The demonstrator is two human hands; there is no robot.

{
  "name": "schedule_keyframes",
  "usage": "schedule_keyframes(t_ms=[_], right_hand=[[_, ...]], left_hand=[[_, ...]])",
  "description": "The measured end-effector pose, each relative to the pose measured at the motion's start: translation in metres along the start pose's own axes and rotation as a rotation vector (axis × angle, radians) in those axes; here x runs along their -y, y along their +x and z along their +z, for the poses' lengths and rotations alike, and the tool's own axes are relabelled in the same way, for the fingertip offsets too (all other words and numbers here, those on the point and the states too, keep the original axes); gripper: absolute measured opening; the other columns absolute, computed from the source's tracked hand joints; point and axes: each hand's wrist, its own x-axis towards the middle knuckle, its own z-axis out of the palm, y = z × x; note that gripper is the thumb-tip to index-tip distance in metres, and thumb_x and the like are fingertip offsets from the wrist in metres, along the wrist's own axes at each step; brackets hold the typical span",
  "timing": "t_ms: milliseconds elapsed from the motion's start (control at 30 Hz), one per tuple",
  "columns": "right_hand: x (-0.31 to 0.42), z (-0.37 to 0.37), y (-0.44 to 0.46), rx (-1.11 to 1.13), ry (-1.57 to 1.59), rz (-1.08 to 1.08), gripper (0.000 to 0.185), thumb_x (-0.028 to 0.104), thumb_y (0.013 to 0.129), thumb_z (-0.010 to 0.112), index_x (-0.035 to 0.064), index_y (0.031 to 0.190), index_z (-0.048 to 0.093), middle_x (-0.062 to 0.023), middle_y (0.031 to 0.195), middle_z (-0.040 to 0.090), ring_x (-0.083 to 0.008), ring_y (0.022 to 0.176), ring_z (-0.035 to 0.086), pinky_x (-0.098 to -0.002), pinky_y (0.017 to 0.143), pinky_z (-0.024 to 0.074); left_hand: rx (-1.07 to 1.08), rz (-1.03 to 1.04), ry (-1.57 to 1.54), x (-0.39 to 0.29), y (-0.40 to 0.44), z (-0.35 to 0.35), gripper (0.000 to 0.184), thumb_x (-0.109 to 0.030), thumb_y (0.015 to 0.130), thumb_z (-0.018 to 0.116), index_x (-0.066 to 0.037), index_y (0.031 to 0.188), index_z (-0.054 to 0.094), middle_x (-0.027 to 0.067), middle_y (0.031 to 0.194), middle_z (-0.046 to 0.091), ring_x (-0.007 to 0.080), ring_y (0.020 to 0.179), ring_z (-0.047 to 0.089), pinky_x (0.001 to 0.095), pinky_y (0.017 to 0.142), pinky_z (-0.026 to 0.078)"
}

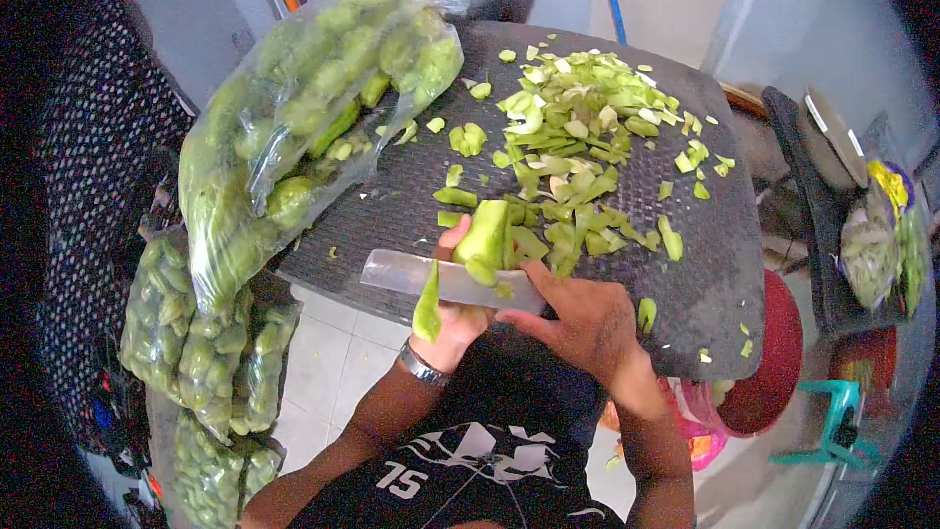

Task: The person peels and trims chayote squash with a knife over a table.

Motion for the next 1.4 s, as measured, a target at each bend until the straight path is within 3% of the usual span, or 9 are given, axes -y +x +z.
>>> schedule_keyframes(t_ms=[200,367,500,767,933,1100,1233,1333,1400], right_hand=[[0.0,-0.002,0.0,0.009,-0.066,-0.002,0.064,0.059,0.083,0.076,0.0118,0.125,0.067,-0.0082,0.067,0.066,-0.0266,0.06,0.07,-0.0397,0.051,0.0516],[-0.031,-0.001,0.002,-0.113,-0.09,0.076,0.059,0.054,0.086,0.076,0.0109,0.125,0.069,-0.014,0.077,0.071,-0.0329,0.068,0.072,-0.0413,0.057,0.0545],[-0.055,-0.02,0.007,-0.096,0.099,0.41,0.054,0.048,0.091,0.074,0.0057,0.123,0.068,-0.0232,0.091,0.071,-0.0406,0.08,0.072,-0.0426,0.065,0.0558],[0.009,-0.015,-0.001,0.077,0.061,0.206,0.057,0.047,0.085,0.079,0.0087,0.126,0.069,-0.0178,0.084,0.073,-0.0347,0.075,0.073,-0.04,0.063,0.0556],[-0.009,-0.009,0.004,-0.106,0.052,0.08,0.057,0.047,0.081,0.082,0.0088,0.122,0.071,-0.0151,0.077,0.07,-0.0327,0.069,0.072,-0.0401,0.059,0.053],[-0.046,-0.023,0.008,-0.133,-0.022,0.412,0.051,0.048,0.09,0.075,0.0045,0.117,0.073,-0.019,0.084,0.072,-0.0385,0.075,0.072,-0.0436,0.064,0.0553],[-0.062,-0.022,0.0,-0.212,0.074,0.461,0.049,0.048,0.093,0.072,0.0085,0.123,0.071,-0.0207,0.089,0.073,-0.0401,0.079,0.073,-0.0445,0.067,0.0563],[-0.039,-0.011,-0.009,-0.206,0.11,0.356,0.053,0.049,0.093,0.071,0.009,0.129,0.068,-0.0203,0.091,0.074,-0.0392,0.078,0.073,-0.0434,0.067,0.0571],[-0.014,-0.006,-0.012,-0.128,0.14,0.282,0.06,0.051,0.092,0.072,0.0085,0.134,0.064,-0.0183,0.09,0.074,-0.0374,0.075,0.073,-0.0426,0.065,0.0574]], left_hand=[[-0.044,-0.035,-0.056,-0.005,-0.003,0.009,0.047,-0.049,0.097,0.061,-0.009,0.119,0.07,0.0108,0.107,0.075,0.0238,0.097,0.072,0.0377,0.087,0.057],[-0.025,-0.101,-0.03,-0.01,-0.002,-0.015,0.047,-0.049,0.1,0.055,-0.012,0.126,0.063,0.0107,0.104,0.071,0.0269,0.083,0.071,0.0365,0.053,0.055],[-0.051,-0.15,0.03,-0.019,-0.019,0.016,0.045,-0.05,0.1,0.055,-0.012,0.122,0.063,0.0091,0.102,0.07,0.0279,0.073,0.07,0.0305,0.047,0.054],[-0.103,-0.088,-0.045,-0.006,0.001,0.01,0.05,-0.052,0.096,0.061,-0.013,0.128,0.066,0.0077,0.118,0.072,0.0268,0.102,0.07,0.0409,0.07,0.058],[-0.027,-0.169,-0.003,-0.006,-0.007,-0.002,0.044,-0.049,0.099,0.056,-0.012,0.121,0.066,0.0069,0.105,0.072,0.0247,0.085,0.071,0.0362,0.06,0.054],[0.039,-0.236,0.023,-0.02,-0.016,0.007,0.049,-0.053,0.1,0.054,-0.012,0.124,0.065,0.0087,0.103,0.073,0.0262,0.079,0.071,0.036,0.056,0.053],[-0.036,-0.198,-0.019,-0.019,-0.014,0.012,0.053,-0.052,0.1,0.054,-0.01,0.13,0.062,0.0146,0.103,0.07,0.0295,0.078,0.071,0.0312,0.053,0.059],[-0.152,-0.121,0.009,-0.015,-0.01,0.023,0.053,-0.053,0.1,0.055,-0.01,0.13,0.062,0.0135,0.105,0.071,0.0278,0.083,0.071,0.0292,0.055,0.059],[-0.041,-0.112,-0.015,-0.009,-0.002,0.001,0.049,-0.052,0.099,0.057,-0.012,0.126,0.065,0.0097,0.107,0.071,0.0248,0.087,0.07,0.0352,0.069,0.056]])
